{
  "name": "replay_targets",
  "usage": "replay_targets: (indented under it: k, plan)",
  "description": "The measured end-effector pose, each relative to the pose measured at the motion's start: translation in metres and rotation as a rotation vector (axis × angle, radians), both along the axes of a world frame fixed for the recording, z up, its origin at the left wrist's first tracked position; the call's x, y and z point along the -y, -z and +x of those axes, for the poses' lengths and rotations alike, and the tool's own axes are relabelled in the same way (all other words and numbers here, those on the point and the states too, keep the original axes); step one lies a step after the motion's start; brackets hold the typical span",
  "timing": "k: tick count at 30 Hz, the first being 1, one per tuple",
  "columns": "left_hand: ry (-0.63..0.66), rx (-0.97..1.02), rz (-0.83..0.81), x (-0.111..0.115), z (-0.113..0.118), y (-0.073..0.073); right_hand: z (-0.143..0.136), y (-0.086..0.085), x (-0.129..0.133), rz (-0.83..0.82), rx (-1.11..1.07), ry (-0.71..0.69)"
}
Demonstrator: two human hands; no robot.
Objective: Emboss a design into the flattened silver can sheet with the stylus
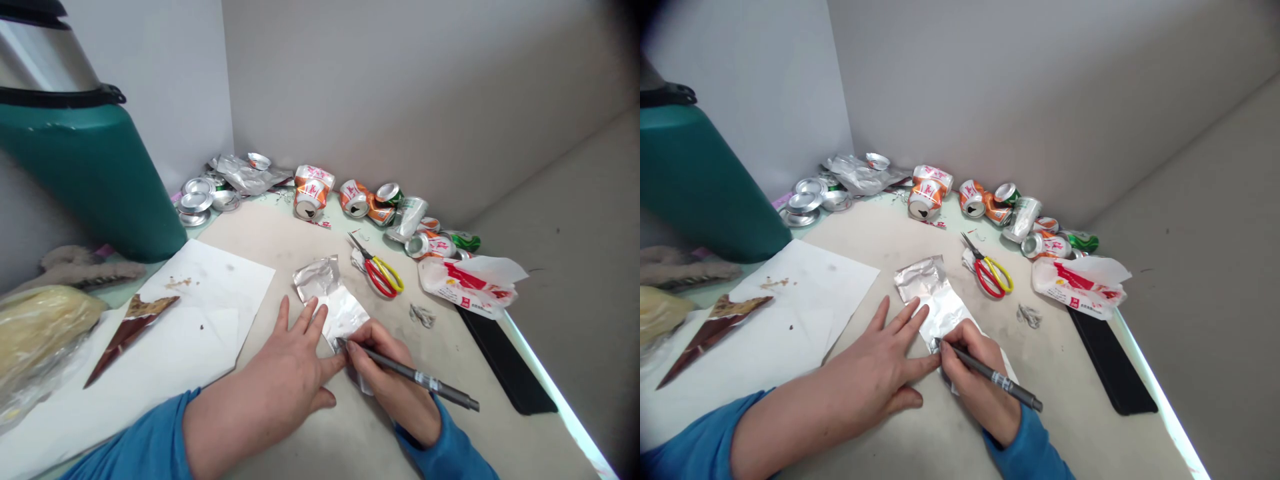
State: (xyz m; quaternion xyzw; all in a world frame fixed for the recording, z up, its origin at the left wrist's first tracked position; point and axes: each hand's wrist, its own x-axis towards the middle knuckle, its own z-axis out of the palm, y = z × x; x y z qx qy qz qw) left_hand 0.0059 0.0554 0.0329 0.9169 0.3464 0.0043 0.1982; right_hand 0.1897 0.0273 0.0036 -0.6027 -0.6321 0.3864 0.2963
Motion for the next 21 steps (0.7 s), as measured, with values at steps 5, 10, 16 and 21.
replay_targets:
  k: [5,10,16,21]
  plan:
    - [0.003,-0.016,0.010,0.0001,0.0002,0.0005,-0.0003,-0.0007,-0.0001,0.006,0.013,0.005]
    - [0.002,-0.009,0.018,0.0007,-0.0010,0.0004,-0.0007,0.0013,-0.0004,0.019,0.026,0.014]
    - [0.001,-0.014,0.028,0.0012,-0.0019,0.0012,-0.0013,0.0020,0.0006,0.039,0.029,0.007]
    - [-0.002,0.000,0.040,0.0020,-0.0024,0.0020,-0.0020,0.0004,0.0013,0.062,0.055,0.013]
